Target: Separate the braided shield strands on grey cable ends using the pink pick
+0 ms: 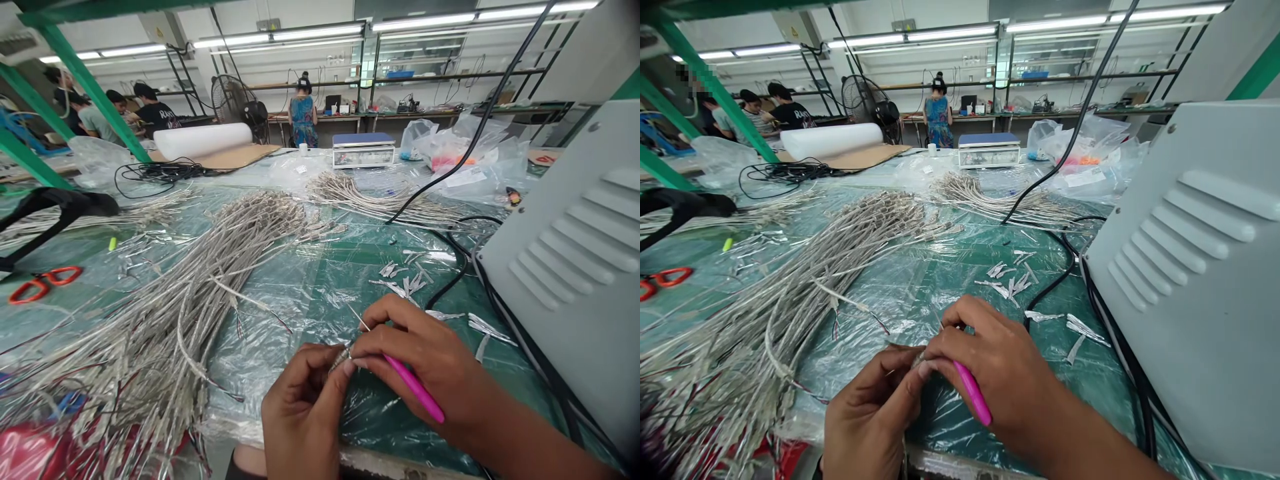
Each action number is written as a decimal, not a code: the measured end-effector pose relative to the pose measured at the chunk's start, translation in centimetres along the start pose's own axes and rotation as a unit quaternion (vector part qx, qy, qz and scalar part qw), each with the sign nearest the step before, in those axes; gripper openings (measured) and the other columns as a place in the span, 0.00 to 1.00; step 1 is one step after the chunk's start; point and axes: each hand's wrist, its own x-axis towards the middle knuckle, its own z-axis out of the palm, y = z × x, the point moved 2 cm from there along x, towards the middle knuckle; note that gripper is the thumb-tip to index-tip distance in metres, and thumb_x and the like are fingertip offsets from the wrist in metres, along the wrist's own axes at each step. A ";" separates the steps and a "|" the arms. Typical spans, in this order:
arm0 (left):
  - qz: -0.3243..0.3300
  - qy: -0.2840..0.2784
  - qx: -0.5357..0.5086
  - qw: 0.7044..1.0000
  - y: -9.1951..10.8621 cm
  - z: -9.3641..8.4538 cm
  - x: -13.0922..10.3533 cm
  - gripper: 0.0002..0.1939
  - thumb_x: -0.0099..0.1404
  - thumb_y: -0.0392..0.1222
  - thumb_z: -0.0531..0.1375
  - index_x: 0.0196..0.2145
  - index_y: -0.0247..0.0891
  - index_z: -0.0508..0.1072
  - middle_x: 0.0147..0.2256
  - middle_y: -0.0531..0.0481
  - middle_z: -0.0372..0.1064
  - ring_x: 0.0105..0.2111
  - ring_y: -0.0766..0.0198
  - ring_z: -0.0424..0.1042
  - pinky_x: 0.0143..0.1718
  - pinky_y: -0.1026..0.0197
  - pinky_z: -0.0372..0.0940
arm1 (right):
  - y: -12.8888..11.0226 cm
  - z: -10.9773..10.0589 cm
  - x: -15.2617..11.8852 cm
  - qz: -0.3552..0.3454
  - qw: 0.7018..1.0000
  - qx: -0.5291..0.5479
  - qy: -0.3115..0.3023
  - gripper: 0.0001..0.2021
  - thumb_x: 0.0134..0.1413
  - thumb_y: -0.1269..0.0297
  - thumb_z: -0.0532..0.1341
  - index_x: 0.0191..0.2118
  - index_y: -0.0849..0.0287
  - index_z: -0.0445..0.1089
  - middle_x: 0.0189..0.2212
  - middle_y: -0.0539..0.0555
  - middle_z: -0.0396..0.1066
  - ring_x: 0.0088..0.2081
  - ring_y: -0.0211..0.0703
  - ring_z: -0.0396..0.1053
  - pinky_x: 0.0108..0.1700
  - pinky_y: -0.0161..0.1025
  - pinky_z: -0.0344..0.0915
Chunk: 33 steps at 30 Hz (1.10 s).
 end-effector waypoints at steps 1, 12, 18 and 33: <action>-0.010 0.004 -0.005 1.000 0.1 0.0 0.0 0.05 0.52 0.40 0.70 0.25 0.39 0.78 0.25 0.54 0.69 0.27 0.66 0.66 0.31 0.66 0.62 | 0.0 -0.1 0.0 -0.004 1.000 -0.010 0.002 0.05 0.64 0.70 0.58 0.41 0.55 0.71 0.39 0.52 0.63 0.39 0.36 0.66 0.38 0.34 0.62; -0.084 -0.024 -0.003 0.996 -0.1 -0.3 -0.2 0.16 0.56 0.52 0.67 0.28 0.35 0.77 0.16 0.59 0.50 0.17 0.73 0.47 0.19 0.67 0.41 | 0.3 -0.4 0.2 0.038 0.998 -0.025 0.034 0.06 0.64 0.69 0.58 0.40 0.52 0.72 0.42 0.51 0.64 0.40 0.34 0.68 0.39 0.32 0.64; -0.080 -0.022 0.003 0.997 -0.3 -0.2 -0.1 0.17 0.57 0.53 0.66 0.28 0.34 0.76 0.16 0.58 0.51 0.17 0.72 0.48 0.19 0.65 0.42 | 0.5 -0.7 0.2 0.091 0.990 -0.029 0.102 0.06 0.64 0.67 0.57 0.41 0.49 0.70 0.40 0.48 0.67 0.41 0.35 0.69 0.43 0.33 0.65; 0.019 -0.047 0.015 0.999 0.7 -0.8 -0.6 0.16 0.54 0.54 0.68 0.24 0.37 0.80 0.21 0.50 0.68 0.19 0.68 0.61 0.22 0.64 0.56 | 2.5 -1.3 0.1 0.188 0.965 -0.042 0.177 0.11 0.64 0.54 0.55 0.38 0.52 0.72 0.38 0.51 0.71 0.40 0.45 0.70 0.42 0.43 0.65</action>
